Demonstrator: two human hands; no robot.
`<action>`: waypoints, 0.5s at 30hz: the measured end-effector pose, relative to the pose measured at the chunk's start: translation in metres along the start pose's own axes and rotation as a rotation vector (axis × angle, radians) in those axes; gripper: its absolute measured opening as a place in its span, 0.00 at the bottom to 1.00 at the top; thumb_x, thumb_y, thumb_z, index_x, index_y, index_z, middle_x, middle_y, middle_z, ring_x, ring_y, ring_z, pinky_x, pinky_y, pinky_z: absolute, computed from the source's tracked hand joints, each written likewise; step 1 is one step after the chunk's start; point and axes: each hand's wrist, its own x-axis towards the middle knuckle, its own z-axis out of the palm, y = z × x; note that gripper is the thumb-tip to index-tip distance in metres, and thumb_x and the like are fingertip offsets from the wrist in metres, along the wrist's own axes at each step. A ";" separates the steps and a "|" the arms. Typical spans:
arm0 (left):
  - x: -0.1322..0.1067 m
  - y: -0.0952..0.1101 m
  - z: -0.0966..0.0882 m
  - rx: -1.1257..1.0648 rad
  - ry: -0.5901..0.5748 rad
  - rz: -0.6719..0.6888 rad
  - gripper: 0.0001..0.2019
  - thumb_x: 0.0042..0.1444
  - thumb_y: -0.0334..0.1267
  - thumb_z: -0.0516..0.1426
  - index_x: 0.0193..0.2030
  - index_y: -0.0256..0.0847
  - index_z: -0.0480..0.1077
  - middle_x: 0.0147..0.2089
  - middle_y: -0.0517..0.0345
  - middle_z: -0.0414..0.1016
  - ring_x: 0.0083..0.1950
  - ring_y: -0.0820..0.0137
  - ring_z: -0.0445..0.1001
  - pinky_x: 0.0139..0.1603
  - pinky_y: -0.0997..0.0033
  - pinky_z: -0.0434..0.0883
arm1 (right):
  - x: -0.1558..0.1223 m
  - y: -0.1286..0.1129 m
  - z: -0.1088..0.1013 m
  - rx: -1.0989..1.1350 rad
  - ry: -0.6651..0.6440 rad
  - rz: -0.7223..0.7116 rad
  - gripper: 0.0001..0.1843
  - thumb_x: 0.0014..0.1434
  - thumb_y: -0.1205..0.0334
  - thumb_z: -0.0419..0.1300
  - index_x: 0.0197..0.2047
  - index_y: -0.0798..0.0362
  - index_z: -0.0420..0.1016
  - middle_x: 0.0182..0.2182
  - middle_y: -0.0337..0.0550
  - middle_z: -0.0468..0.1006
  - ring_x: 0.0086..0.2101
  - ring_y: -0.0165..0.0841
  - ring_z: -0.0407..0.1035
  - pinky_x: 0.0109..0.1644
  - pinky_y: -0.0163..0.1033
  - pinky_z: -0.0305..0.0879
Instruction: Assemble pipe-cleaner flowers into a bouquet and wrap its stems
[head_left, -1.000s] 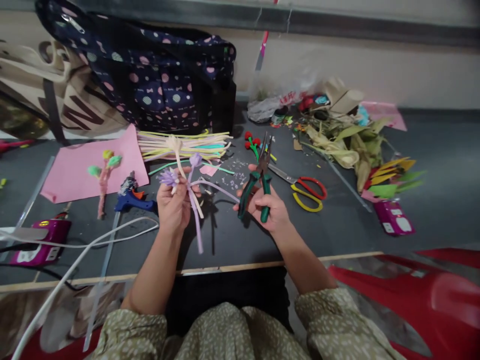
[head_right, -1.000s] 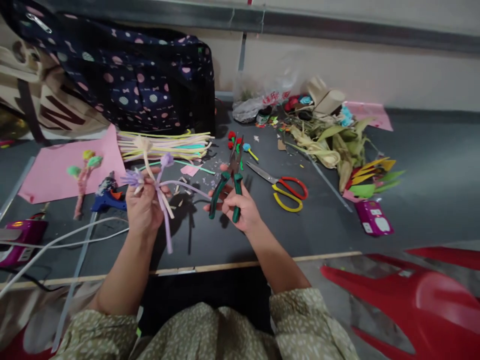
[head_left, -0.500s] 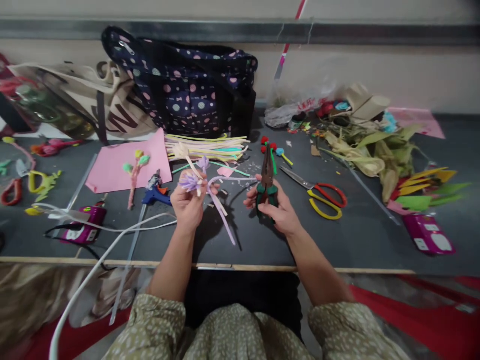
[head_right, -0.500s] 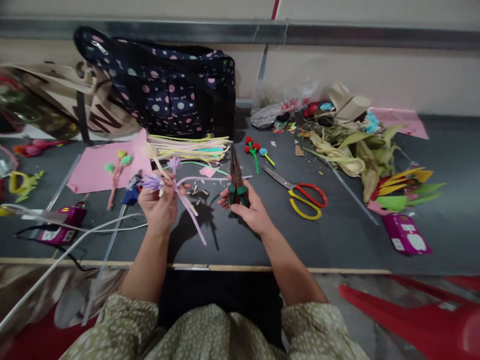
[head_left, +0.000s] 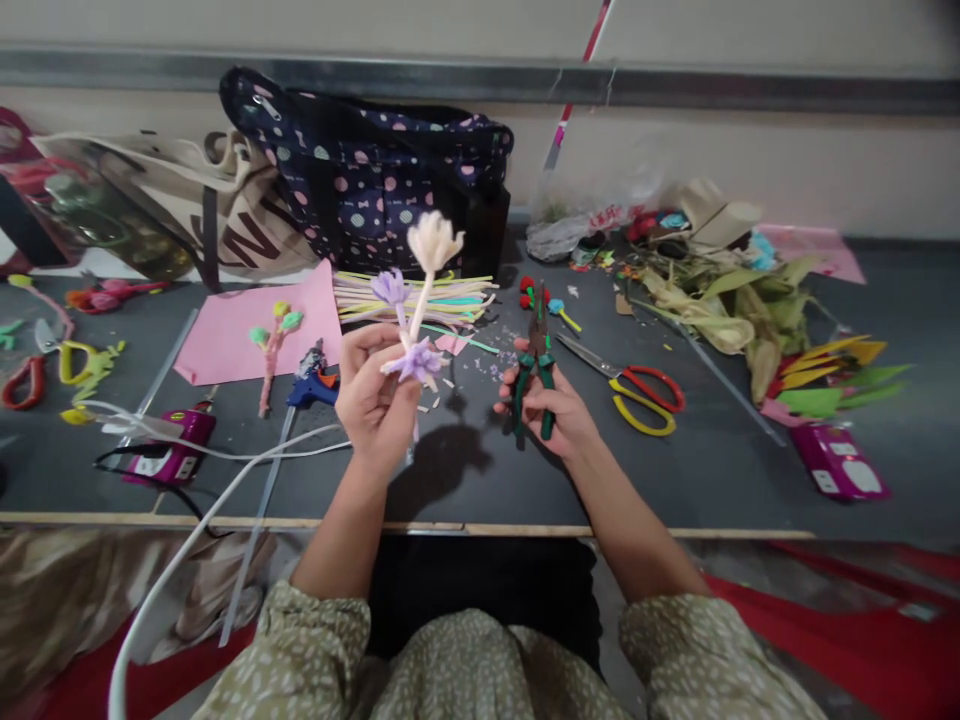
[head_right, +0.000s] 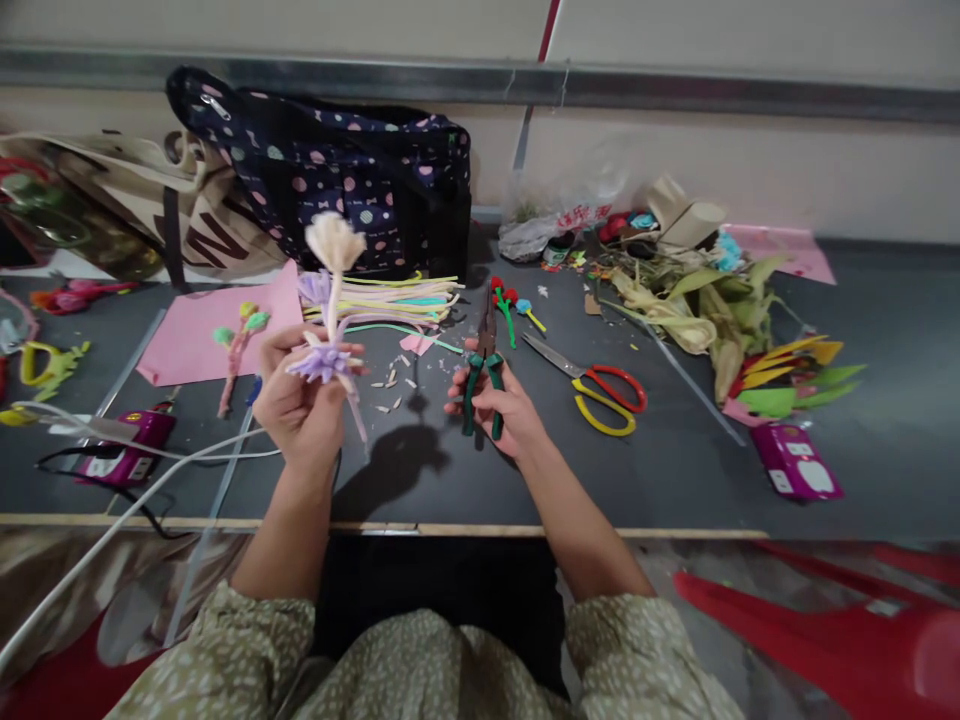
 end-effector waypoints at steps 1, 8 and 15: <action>0.005 0.003 0.001 -0.001 -0.030 0.038 0.09 0.56 0.41 0.62 0.43 0.45 0.77 0.49 0.52 0.70 0.52 0.63 0.72 0.50 0.58 0.77 | 0.000 -0.001 -0.001 0.009 0.007 -0.004 0.36 0.44 0.72 0.59 0.56 0.37 0.67 0.40 0.35 0.76 0.39 0.34 0.73 0.45 0.50 0.75; 0.023 0.001 0.003 0.151 -0.055 0.232 0.10 0.60 0.41 0.59 0.47 0.45 0.76 0.50 0.52 0.69 0.53 0.65 0.71 0.53 0.61 0.74 | 0.002 0.004 -0.003 -0.196 0.200 -0.170 0.34 0.42 0.73 0.60 0.54 0.40 0.72 0.40 0.35 0.75 0.39 0.31 0.68 0.41 0.36 0.69; 0.019 -0.010 0.003 0.282 -0.085 0.374 0.11 0.61 0.36 0.57 0.49 0.48 0.75 0.51 0.55 0.70 0.51 0.68 0.72 0.48 0.68 0.73 | 0.003 0.003 0.002 -0.088 0.136 -0.035 0.32 0.45 0.70 0.62 0.55 0.42 0.71 0.37 0.35 0.77 0.25 0.24 0.65 0.24 0.29 0.63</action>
